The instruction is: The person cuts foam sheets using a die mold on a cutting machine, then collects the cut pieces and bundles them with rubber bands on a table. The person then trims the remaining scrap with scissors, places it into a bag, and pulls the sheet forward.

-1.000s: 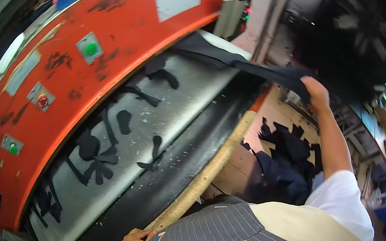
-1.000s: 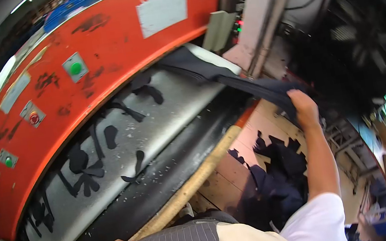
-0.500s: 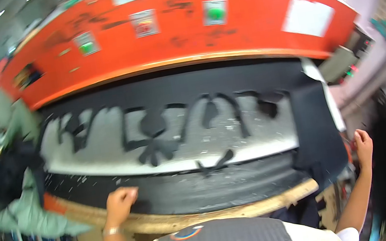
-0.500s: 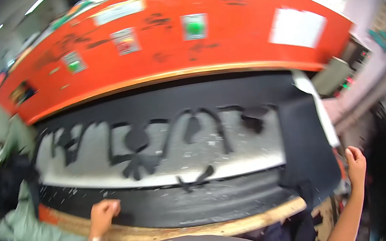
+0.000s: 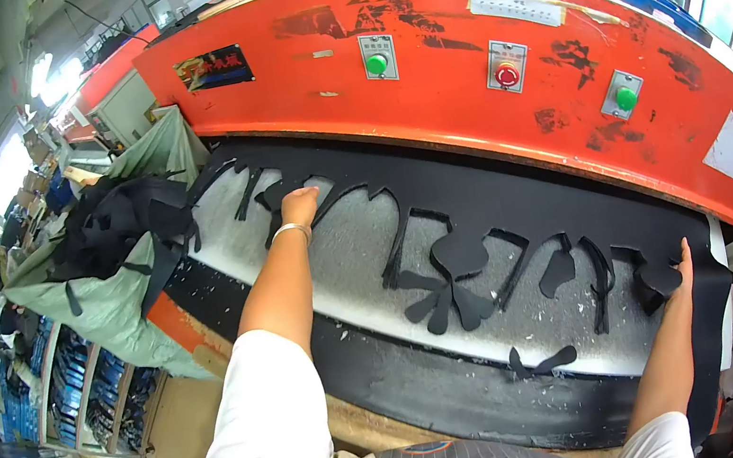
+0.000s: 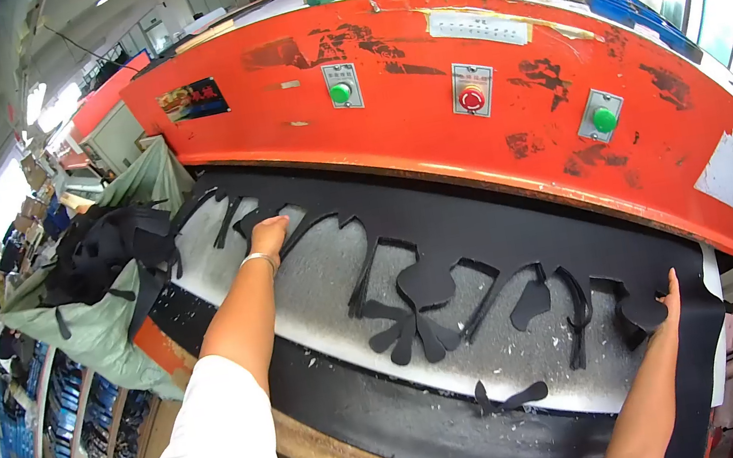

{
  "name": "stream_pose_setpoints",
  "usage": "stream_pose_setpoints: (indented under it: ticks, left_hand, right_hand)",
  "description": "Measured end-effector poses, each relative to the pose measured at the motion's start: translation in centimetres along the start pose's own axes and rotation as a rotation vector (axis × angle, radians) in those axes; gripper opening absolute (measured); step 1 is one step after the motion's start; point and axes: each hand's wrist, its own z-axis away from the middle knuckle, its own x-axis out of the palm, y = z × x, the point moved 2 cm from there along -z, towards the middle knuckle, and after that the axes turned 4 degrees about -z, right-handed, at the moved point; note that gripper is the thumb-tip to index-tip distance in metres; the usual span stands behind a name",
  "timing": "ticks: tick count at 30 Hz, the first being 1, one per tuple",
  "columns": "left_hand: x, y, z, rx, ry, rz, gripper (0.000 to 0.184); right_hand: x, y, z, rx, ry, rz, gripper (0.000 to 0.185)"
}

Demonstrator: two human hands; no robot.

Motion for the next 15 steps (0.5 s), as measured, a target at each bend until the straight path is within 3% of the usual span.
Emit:
stream_pose_setpoints:
  ticks: [1,2,3,5,7,8,10,11,13,15]
  left_hand:
    - [1.2,-0.6,-1.6,-0.097,-0.018,-0.018,0.026]
    - [2.2,-0.6,-2.9,-0.043,-0.058,-0.017,0.031]
    - [2.8,0.9,-2.4,-0.166,-0.074,0.165,0.034]
    - [3.5,2.2,-3.6,-0.351,-0.367,0.408,0.033]
    - [3.6,5.5,-2.6,-0.476,-0.431,0.239,0.026]
    - [3.9,5.4,-3.0,-0.413,-0.419,0.131,0.024]
    - [4.2,4.8,-4.1,-0.379,-0.423,0.100,0.022]
    - [4.3,4.4,-4.3,-0.380,-0.446,0.100,0.022]
    - [4.6,3.3,-4.3,-0.358,-0.352,0.162,0.025]
    - [5.2,3.1,-3.3,-0.333,-0.355,0.149,0.029]
  right_hand:
    - [-0.4,-1.0,-1.5,-0.014,0.007,0.007,0.051]
    - [-1.4,-2.3,-3.2,-0.004,-0.076,0.052,0.049]
    - [-2.0,-3.2,-3.8,0.011,-0.154,0.101,0.048]
    - [2.8,-3.2,-0.4,-0.122,-0.136,0.064,0.041]
    - [6.7,-3.0,3.9,-0.027,-0.230,0.187,0.037]
    - [6.4,-3.0,4.1,-0.035,-0.210,0.189,0.037]
    - [4.6,-3.0,4.0,0.148,-0.025,0.598,0.035]
    - [3.9,-3.0,3.7,0.287,-0.068,0.829,0.040]
    - [3.6,-1.2,3.9,0.180,0.138,1.262,0.049]
    - [4.8,-0.1,5.0,0.123,0.296,1.316,0.058]
